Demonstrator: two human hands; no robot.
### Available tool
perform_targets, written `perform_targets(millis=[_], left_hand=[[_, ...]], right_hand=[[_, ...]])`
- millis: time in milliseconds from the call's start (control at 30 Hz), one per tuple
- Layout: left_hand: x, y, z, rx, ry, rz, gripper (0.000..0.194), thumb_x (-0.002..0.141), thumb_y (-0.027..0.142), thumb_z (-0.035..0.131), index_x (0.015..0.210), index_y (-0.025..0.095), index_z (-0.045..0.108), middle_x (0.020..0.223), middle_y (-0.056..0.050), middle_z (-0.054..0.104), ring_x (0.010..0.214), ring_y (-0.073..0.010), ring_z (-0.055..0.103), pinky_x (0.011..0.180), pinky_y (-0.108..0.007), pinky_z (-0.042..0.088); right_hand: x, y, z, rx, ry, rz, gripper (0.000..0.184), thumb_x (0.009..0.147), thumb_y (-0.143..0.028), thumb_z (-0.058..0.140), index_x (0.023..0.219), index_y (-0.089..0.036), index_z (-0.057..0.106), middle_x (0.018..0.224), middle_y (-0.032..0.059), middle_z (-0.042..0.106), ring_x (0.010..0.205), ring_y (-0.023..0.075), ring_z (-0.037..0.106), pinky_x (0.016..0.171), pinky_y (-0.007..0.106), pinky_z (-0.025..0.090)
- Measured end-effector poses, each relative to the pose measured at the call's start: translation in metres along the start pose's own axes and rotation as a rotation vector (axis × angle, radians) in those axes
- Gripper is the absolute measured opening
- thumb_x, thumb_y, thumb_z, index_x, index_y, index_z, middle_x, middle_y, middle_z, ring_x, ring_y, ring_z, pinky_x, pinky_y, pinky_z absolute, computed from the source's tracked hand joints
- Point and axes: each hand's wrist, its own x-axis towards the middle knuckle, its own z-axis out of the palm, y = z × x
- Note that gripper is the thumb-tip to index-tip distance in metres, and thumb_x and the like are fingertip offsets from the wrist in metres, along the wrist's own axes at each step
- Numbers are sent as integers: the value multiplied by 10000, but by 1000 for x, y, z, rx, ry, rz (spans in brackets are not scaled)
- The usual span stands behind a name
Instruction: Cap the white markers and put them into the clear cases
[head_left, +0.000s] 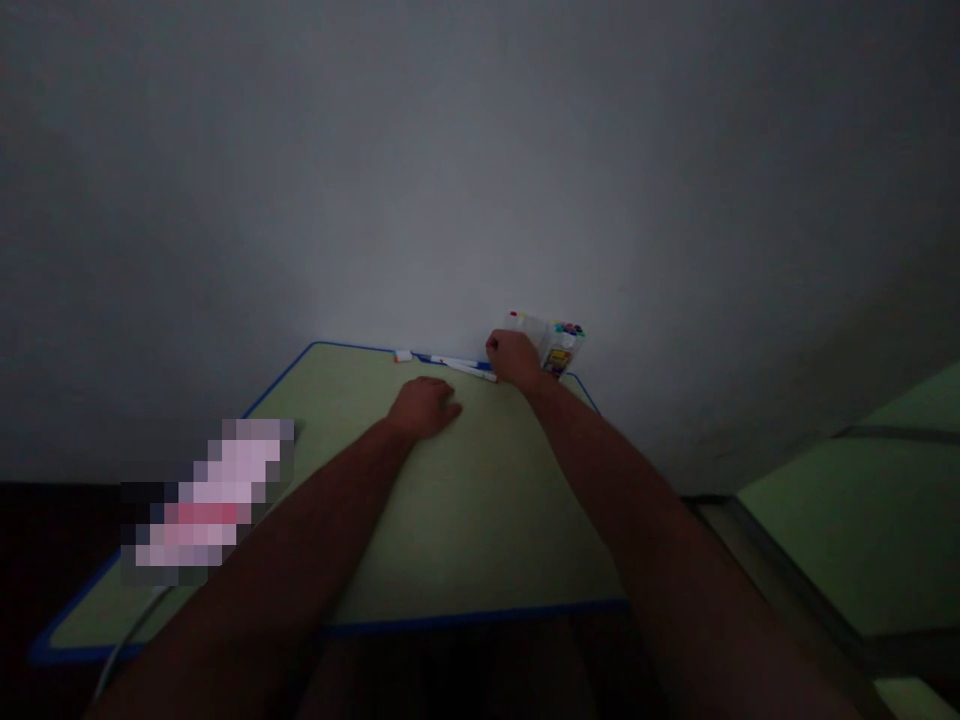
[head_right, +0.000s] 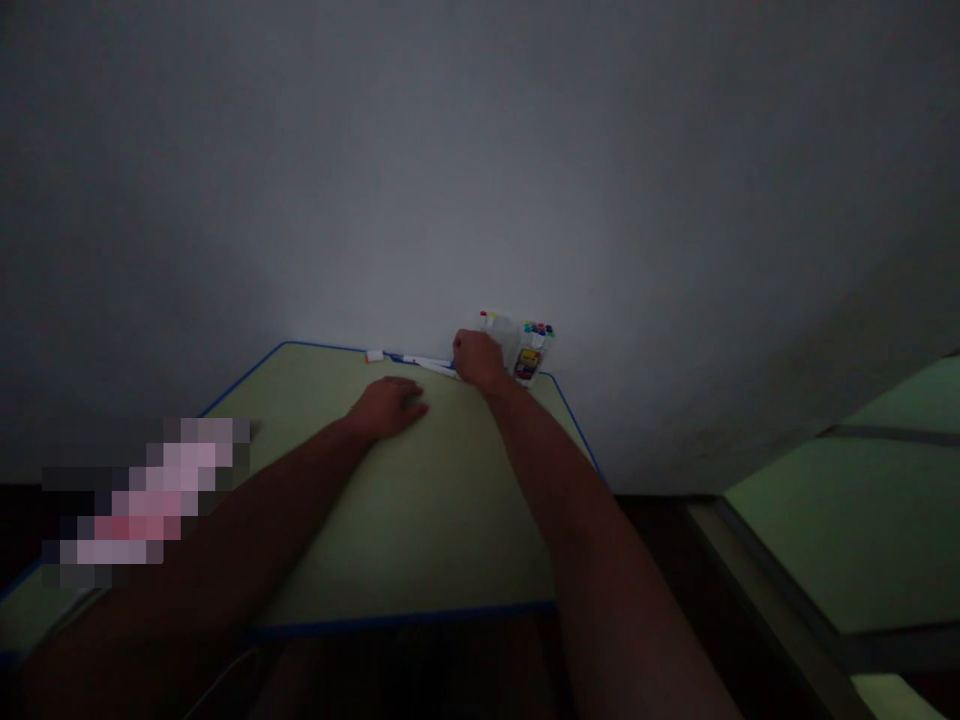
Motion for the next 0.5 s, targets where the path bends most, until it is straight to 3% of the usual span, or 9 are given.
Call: perform_targets(millis=[133,267,500], left_hand=[[-4,-10,-11,128,14,-193,520,880,564,468,1139,187,715,1263,-153,677,1199,-362,566,991,-491,434],[-5,-22,-14,149,-3,-330,543,875,579,453,1151,184,702,1287,-168,662,1208,-370,554,982,-493,430],[-3,-24,-12,131,1,-351,497,873,528,445,1111,178,706,1249,-176,677,1196,-371,561,977,-493,421]], right_hand=[[-15,-4,23,-58,-126,-41,277,924,-227,509,1104,-196,717,1156,107,717,1063,219,653,918,285,471],[-20,-8,35,-104,-207,-48,356,905,-207,512,1219,-193,679,1276,134,662,1148,253,634,954,318,487],[-17,-17,44,-131,-355,3,429,877,-212,544,1292,-148,630,1328,184,631,1206,302,617,968,381,512]])
